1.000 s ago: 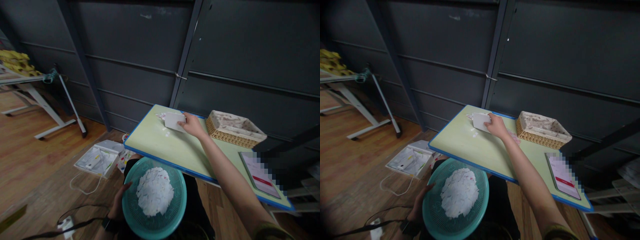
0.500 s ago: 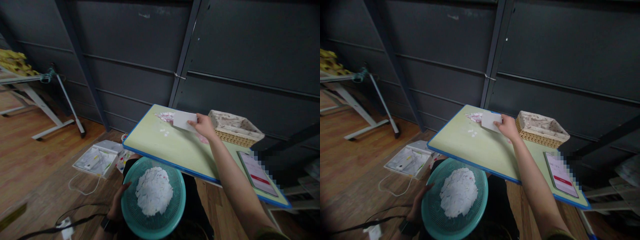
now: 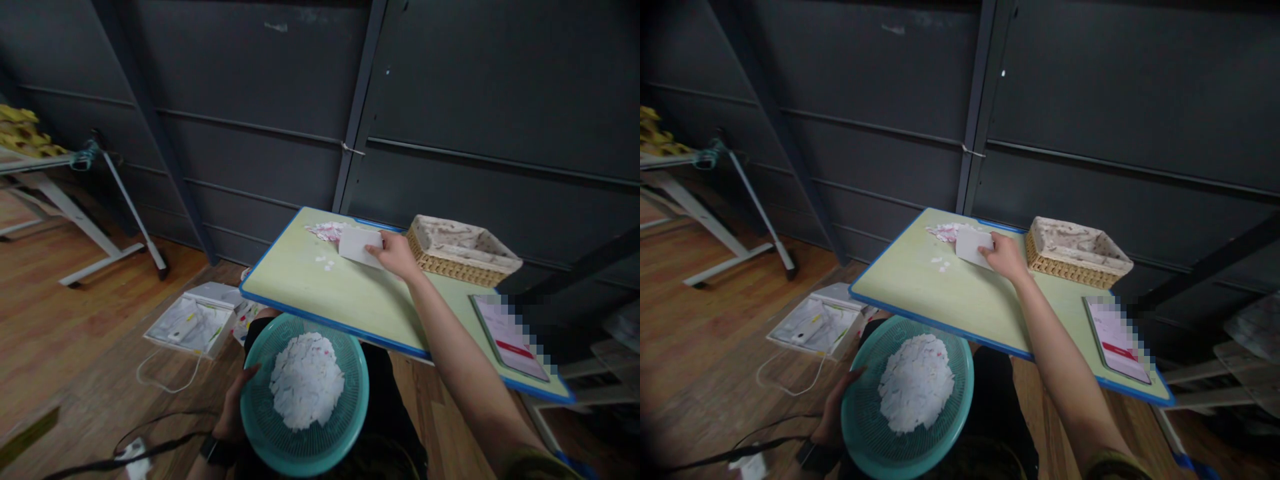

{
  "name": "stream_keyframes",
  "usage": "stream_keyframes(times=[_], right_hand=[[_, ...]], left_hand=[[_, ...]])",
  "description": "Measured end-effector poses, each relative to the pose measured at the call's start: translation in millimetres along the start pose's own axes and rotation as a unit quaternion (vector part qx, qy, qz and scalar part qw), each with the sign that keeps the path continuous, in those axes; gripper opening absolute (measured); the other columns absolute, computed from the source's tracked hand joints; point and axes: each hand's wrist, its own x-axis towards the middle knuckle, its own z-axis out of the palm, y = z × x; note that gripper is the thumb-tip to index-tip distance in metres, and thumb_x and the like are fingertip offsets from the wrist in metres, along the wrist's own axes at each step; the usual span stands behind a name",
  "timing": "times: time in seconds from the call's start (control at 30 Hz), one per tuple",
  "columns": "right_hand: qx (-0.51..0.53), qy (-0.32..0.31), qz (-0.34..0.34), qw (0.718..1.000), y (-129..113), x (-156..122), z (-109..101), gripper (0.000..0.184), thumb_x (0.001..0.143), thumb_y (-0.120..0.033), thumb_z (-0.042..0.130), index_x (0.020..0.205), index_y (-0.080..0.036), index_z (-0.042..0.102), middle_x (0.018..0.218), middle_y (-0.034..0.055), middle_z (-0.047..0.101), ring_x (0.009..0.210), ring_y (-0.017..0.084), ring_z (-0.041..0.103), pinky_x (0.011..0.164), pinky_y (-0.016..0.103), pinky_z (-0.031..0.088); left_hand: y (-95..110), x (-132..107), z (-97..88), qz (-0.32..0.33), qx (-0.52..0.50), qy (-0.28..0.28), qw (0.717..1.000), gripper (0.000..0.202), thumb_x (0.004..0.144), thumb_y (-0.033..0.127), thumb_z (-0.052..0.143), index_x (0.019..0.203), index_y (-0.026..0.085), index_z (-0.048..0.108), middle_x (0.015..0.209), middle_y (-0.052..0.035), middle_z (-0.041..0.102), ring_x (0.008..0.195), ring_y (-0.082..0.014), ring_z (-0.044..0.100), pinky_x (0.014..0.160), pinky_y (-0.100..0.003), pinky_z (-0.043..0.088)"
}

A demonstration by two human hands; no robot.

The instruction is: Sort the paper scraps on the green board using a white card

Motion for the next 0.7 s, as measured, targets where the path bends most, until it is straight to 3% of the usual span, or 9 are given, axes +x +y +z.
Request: stream_keyframes(times=[0.2,0.4,0.53,0.7], right_hand=[[0.134,-0.033,-0.027,0.990,-0.3,0.0,5.4,0.025,0.068,-0.038,0.060,0.070,-0.013,0.059,0.064,0.0015,0.059,0.058,0.014,0.047,0.054,0.024,0.033],[0.258,-0.018,0.012,0.966,8.6,0.5,6.6,0.029,0.066,-0.036,0.063,0.083,-0.012,0.063,0.078,0.0051,0.065,0.065,0.015,0.053,0.059,0.027,0.040],[0.247,-0.040,0.008,0.968,12.4,-0.4,8.4,0.028,0.065,-0.036,0.064,0.079,-0.012,0.062,0.075,0.0045,0.063,0.064,0.016,0.052,0.058,0.027,0.040],[0.209,-0.007,0.017,0.978,16.0,0.5,8.5,0.026,0.065,-0.036,0.063,0.077,-0.013,0.061,0.073,0.0035,0.062,0.062,0.014,0.049,0.057,0.026,0.038]], left_hand=[[-1.5,5.1,-3.0,-0.022,-0.004,0.034,0.999,0.007,0.059,0.019,0.073,0.062,0.019,0.066,0.050,0.0010,0.072,0.075,-0.0303,0.072,0.078,-0.041,0.058],[1.6,1.8,2.3,-0.023,-0.006,0.038,0.999,0.007,0.064,0.021,0.069,0.061,0.020,0.063,0.046,0.0014,0.069,0.074,-0.0283,0.072,0.084,-0.041,0.055],[1.3,2.7,0.8,-0.024,0.001,0.031,0.999,0.007,0.065,0.021,0.069,0.062,0.017,0.064,0.050,-0.0010,0.071,0.082,-0.0298,0.072,0.087,-0.041,0.053],[-0.6,5.1,-1.2,-0.023,0.003,0.032,0.999,0.010,0.069,0.025,0.067,0.063,0.016,0.066,0.050,-0.0026,0.071,0.087,-0.0324,0.070,0.088,-0.043,0.052]])
